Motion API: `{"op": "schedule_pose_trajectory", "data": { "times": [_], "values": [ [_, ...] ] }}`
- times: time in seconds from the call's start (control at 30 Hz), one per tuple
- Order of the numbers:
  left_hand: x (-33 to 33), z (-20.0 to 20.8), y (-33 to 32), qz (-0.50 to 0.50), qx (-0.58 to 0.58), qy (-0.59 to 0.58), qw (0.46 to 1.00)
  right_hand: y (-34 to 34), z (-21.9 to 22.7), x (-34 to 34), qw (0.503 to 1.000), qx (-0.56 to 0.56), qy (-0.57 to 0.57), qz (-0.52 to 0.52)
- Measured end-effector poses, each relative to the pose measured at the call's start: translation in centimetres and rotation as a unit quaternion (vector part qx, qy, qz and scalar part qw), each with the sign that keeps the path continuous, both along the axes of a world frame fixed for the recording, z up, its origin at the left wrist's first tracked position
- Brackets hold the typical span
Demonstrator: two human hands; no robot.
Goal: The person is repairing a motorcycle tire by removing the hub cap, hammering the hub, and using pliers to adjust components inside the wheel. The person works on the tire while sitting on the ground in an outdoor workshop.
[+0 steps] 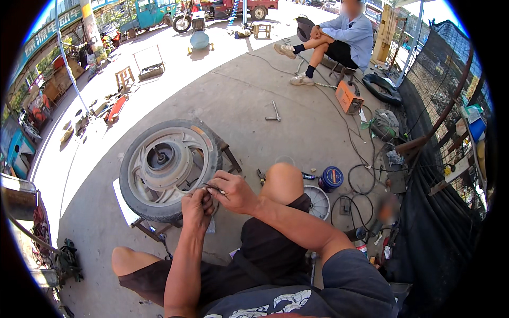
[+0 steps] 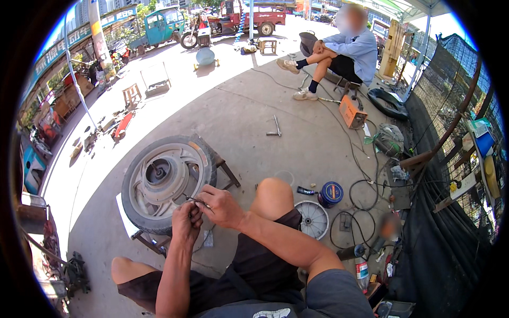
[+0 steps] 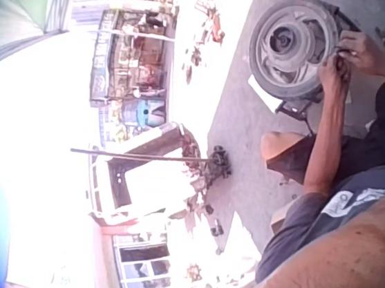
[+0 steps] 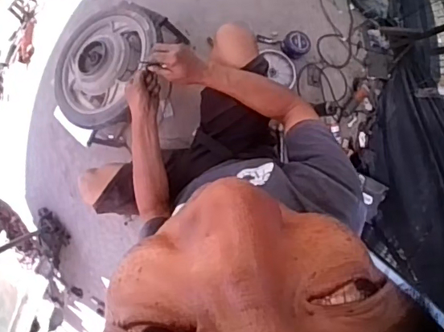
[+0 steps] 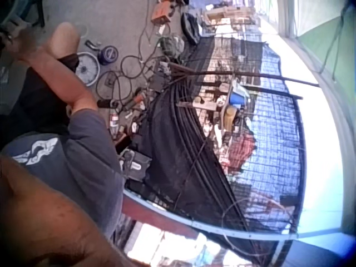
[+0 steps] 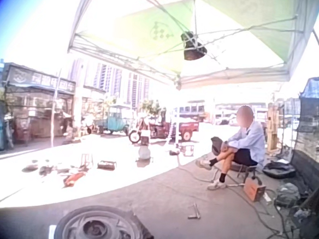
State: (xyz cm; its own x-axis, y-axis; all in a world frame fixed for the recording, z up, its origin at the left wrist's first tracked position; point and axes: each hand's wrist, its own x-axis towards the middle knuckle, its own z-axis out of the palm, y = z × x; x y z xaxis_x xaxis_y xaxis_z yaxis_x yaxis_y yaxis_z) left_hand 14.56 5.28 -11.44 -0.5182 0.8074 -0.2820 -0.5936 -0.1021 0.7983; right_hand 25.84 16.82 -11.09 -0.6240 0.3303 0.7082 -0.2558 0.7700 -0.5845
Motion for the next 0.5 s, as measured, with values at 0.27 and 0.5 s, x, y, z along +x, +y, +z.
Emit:
{"op": "schedule_pose_trajectory", "data": {
  "times": [0.27, 0.5],
  "values": [
    [0.3, 0.4, 0.1, 0.014, 0.004, 0.001, 1.0, -0.1, -0.2, -0.1, 1.0, 0.012, -0.006, -0.018],
    [0.6, 1.0, 0.4, 0.043, 0.001, 0.006, 0.999, -0.1, -0.4, -0.4, 0.999, 0.016, -0.012, -0.03]
  ]
}}
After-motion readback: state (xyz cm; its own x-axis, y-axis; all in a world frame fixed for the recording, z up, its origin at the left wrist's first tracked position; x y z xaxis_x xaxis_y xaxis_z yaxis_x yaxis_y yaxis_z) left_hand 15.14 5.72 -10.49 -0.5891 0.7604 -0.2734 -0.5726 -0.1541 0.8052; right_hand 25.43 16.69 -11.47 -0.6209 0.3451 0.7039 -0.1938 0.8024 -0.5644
